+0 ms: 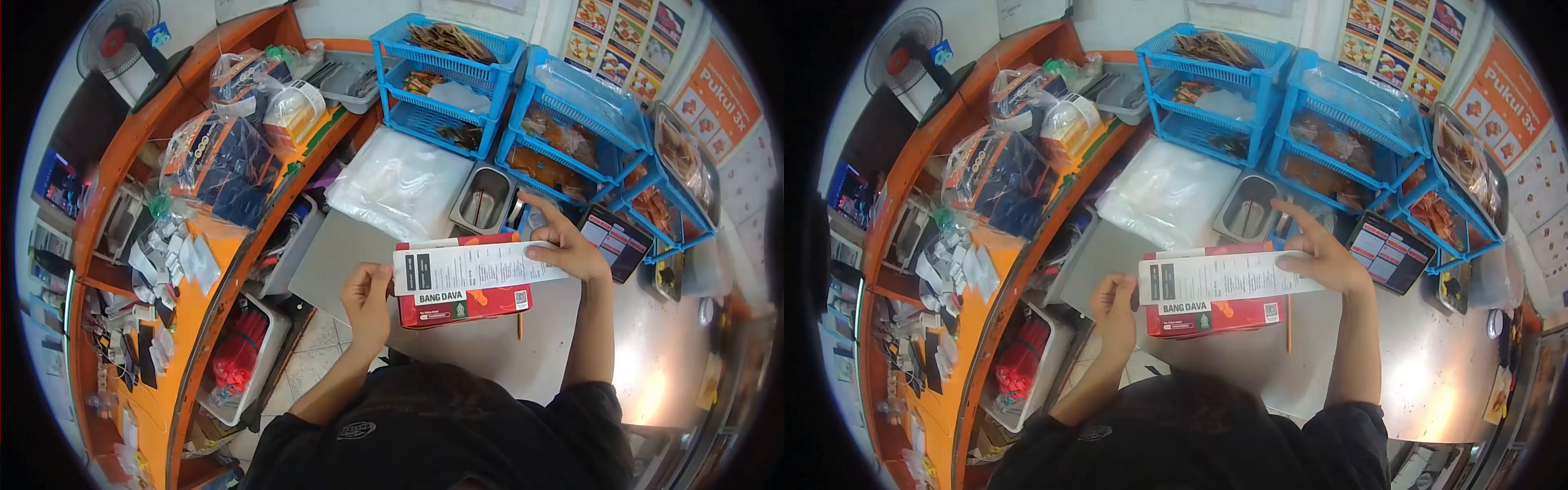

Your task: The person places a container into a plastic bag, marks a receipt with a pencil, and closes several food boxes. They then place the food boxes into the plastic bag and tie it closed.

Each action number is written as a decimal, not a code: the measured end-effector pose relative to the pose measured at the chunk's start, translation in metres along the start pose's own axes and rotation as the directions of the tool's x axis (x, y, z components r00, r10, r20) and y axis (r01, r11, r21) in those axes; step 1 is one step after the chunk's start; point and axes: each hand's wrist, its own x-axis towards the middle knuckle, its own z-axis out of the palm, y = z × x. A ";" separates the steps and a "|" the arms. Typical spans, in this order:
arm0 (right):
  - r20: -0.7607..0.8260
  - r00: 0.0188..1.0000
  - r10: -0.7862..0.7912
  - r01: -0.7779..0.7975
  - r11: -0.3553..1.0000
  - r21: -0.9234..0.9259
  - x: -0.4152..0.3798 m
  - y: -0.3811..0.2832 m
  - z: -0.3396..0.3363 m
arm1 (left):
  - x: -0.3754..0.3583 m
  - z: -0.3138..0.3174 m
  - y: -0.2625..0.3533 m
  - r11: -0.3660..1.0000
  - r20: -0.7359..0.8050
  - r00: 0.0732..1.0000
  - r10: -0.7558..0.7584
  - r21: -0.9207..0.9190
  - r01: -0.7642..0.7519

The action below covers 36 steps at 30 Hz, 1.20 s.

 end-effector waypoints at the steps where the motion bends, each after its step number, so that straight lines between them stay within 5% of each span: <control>1: 0.006 1.000 -0.004 0.004 1.000 0.009 0.003 0.006 -0.002 | -0.003 -0.002 -0.003 1.000 0.035 0.999 -0.009 -0.002 0.009; 6: 0.051 0.999 -0.016 -0.001 0.949 0.317 0.020 0.039 0.002 | 0.000 0.001 -0.044 0.994 0.065 0.998 0.021 -0.112 -0.013; 9: 0.034 0.997 -0.062 0.034 0.842 0.538 0.022 0.059 0.011 | 0.018 -0.023 -0.059 0.874 0.106 0.993 0.061 0.475 -0.104; 12: 0.023 0.988 -0.152 0.099 0.745 0.659 0.016 0.088 0.008 | 0.040 -0.009 -0.004 0.898 0.143 0.961 0.238 0.343 -0.274; 14: 0.011 0.983 -0.181 0.119 0.689 0.715 0.015 0.093 0.011 | 0.039 0.032 0.045 0.729 0.629 0.735 0.255 0.374 -0.573; 16: 0.001 0.987 -0.162 0.119 0.728 0.676 0.016 0.104 0.012 | 0.023 0.082 0.072 0.482 0.890 0.449 0.076 0.362 -0.798; 20: -0.018 0.983 -0.182 0.158 0.798 0.582 0.012 0.100 0.015 | 0.014 0.122 0.055 0.323 0.952 0.288 -0.102 0.306 -0.896; 22: -0.272 0.960 0.072 -0.003 0.969 0.248 0.002 0.106 0.012 | 0.020 0.130 0.067 0.354 0.884 0.301 -0.357 0.426 -0.833; 24: -0.435 0.899 -0.042 0.133 0.974 0.182 -0.012 0.105 0.010 | 0.029 0.126 0.078 0.391 0.905 0.232 -0.358 0.370 -0.842; 26: -0.202 0.972 -0.122 0.216 0.804 0.555 -0.031 0.093 0.006 | 0.034 0.121 0.088 0.488 0.945 0.222 -0.241 0.315 -0.814; 32: 0.002 0.942 -0.334 0.297 0.841 0.452 -0.031 0.054 0.024 | 0.017 0.127 0.119 0.486 0.952 0.201 -0.230 0.291 -0.824; 36: 0.108 0.976 -0.190 0.134 0.911 0.390 -0.026 0.056 0.038 | 0.004 0.125 0.124 0.460 0.951 0.225 -0.210 0.299 -0.836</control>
